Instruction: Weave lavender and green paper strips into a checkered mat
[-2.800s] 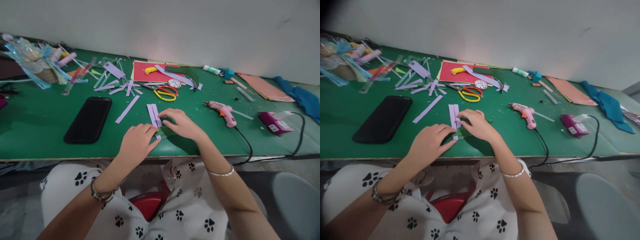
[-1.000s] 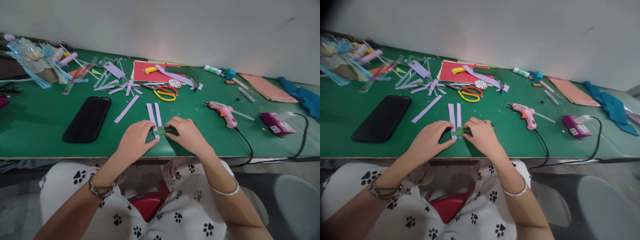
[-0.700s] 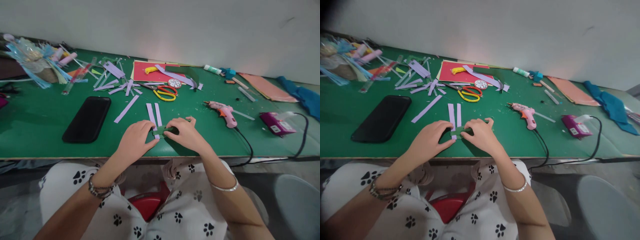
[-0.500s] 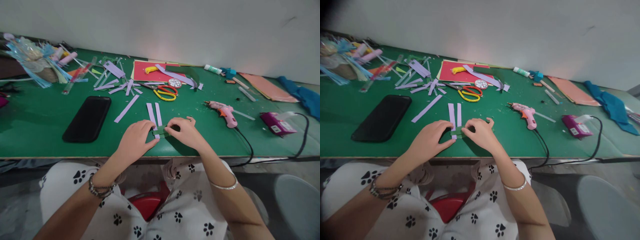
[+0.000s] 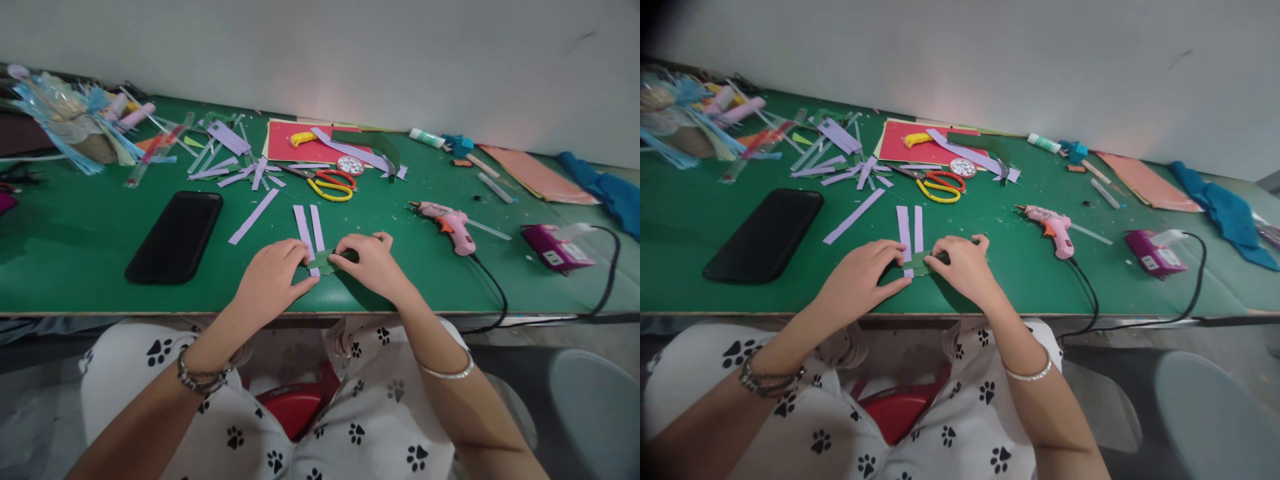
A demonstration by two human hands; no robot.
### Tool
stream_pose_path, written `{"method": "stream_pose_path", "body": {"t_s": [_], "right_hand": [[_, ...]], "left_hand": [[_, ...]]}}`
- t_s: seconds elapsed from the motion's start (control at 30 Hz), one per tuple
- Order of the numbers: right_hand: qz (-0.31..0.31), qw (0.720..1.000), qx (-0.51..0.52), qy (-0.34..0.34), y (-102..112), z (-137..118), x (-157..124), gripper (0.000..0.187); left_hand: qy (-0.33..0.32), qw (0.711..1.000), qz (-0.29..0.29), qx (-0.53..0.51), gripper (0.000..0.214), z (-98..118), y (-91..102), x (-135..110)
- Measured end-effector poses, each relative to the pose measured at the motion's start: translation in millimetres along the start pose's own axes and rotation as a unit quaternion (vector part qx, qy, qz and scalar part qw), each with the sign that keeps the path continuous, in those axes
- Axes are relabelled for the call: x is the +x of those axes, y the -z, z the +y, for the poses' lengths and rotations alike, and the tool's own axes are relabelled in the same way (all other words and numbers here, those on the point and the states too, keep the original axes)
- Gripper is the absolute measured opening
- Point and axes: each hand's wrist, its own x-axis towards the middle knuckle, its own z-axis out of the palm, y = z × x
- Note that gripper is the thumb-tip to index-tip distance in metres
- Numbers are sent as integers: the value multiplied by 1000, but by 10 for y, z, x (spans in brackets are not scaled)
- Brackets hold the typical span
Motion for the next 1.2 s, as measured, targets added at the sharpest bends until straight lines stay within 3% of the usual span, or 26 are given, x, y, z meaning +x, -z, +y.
{"method": "stream_pose_path", "body": {"t_s": [0.17,0.47,0.83,1.0,1.2], "right_hand": [[-1,1000,3,14,21,-7,-17,14],[5,995,-96,39,72,-110,-67,12],[-16,999,41,31,99,-3,-42,18],[-38,994,77,71,114,44,-57,24],[5,996,-58,65,69,5,-82,16]], "left_hand": [[-1,1000,18,12,9,8,-10,-3],[9,1000,17,15,5,4,-27,10],[11,1000,16,10,6,2,-20,2],[11,1000,13,9,6,5,-24,9],[8,1000,14,12,6,1,-21,12]]}}
